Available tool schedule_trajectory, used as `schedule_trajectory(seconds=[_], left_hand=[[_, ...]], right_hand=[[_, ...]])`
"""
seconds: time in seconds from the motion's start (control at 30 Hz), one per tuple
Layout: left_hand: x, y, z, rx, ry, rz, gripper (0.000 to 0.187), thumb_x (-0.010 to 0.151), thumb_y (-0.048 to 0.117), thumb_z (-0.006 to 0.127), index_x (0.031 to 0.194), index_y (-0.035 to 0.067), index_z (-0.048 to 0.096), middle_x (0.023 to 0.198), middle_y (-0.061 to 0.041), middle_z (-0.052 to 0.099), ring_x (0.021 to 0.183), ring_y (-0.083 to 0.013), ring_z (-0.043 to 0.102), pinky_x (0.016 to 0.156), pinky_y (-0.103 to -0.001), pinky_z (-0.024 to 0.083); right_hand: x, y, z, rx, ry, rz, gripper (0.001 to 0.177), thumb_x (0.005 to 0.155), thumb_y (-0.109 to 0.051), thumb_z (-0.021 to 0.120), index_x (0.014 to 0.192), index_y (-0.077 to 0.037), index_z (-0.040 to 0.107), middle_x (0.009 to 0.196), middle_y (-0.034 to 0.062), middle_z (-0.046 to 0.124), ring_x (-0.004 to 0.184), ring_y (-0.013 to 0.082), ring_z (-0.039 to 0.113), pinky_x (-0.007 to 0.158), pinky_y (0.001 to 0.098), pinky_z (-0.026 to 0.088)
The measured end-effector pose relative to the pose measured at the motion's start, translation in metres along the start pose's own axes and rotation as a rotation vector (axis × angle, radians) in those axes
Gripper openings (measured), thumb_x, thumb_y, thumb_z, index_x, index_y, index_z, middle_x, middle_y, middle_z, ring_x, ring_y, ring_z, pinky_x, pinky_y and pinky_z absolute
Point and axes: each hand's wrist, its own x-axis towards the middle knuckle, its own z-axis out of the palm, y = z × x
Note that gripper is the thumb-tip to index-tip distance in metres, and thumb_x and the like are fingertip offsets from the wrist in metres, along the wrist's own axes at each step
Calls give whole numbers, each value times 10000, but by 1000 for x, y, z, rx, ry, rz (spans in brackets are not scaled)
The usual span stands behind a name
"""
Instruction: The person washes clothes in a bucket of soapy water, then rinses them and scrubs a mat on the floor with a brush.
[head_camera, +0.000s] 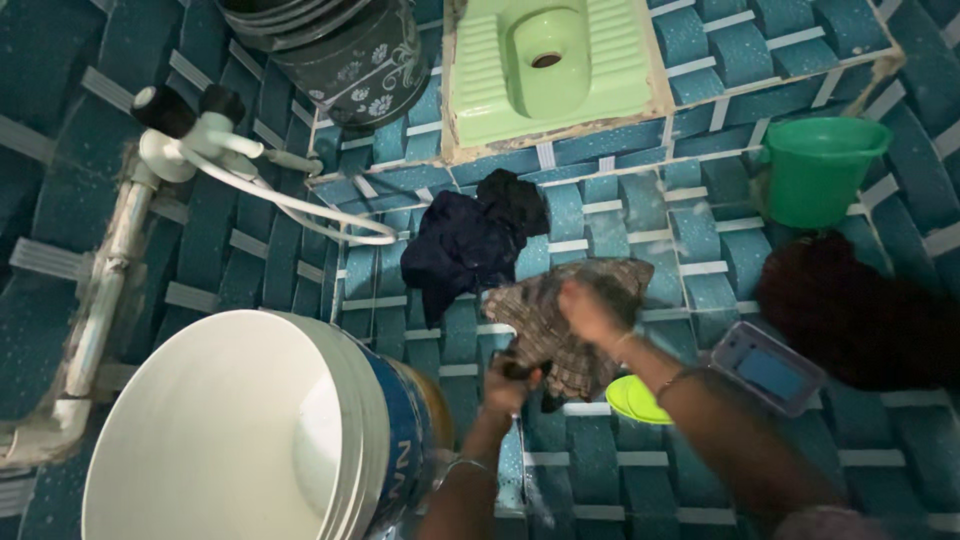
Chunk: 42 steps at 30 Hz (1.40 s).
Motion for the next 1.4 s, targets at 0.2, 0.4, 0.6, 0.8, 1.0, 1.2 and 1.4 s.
schedule_trajectory(seconds=[0.2, 0.4, 0.6, 0.8, 1.0, 1.2, 1.4], left_hand=[[-6, 62, 51, 212, 300, 180, 274, 830, -62, 630, 1033, 99, 542, 947, -39, 596, 864, -199, 590, 767, -345, 528], [-18, 199, 80, 2, 318, 330, 160, 946, -69, 556, 924, 87, 529, 862, 20, 517, 803, -105, 487, 732, -252, 448], [-22, 181, 59, -13, 348, 121, 229, 873, -102, 626, 968, 100, 574, 872, 1, 583, 778, -120, 547, 666, -270, 455], [-6, 72, -4, 210, 273, -157, 445, 768, -149, 560, 1129, 74, 691, 934, -108, 689, 698, -171, 620, 585, -284, 481], [-20, 8, -25, 38, 90, -129, 681, 722, -95, 611, 1377, 60, 509, 1038, -193, 688, 701, -255, 643, 549, -350, 509], [-39, 52, 53, 110, 217, -694, 1265, 620, 448, 911, 1589, 231, 126, 1509, -288, 233, 1339, -460, 315, 1037, -595, 386], [-31, 40, 69, 1139, 411, -198, 968, 581, 280, 924, 1447, 302, 492, 1540, -261, 243, 1368, -442, 383, 1104, -487, 430]], right_hand=[[37, 115, -80, 1564, 395, 147, 155, 1051, -303, 461, 980, -199, 552, 793, 33, 518, 611, 192, 505, 528, 381, 458], [-18, 170, -210, 1746, 677, -351, 240, 1137, -261, 462, 952, -124, 529, 864, 27, 512, 747, 167, 540, 705, 335, 521], [-45, 249, -190, 872, 1009, -108, 345, 967, -147, 652, 1244, -32, 481, 1057, 156, 575, 893, 256, 579, 771, 417, 502], [-114, 290, -96, 140, -106, 16, 316, 747, -222, 798, 1028, -106, 714, 968, 147, 743, 891, 302, 728, 831, 440, 577], [-197, 221, -81, -220, -152, -136, 1011, 450, -148, 915, 1370, -218, 502, 1365, 99, 570, 1166, 353, 607, 953, 485, 532], [-224, 172, -74, -625, -9, -13, 808, 761, -393, 742, 1473, -198, 412, 1524, 224, 412, 1206, 403, 582, 783, 543, 567], [-211, 182, -82, -828, -104, 7, 363, 870, -294, 615, 1216, -185, 600, 1274, 74, 590, 1100, 268, 623, 819, 461, 556]])
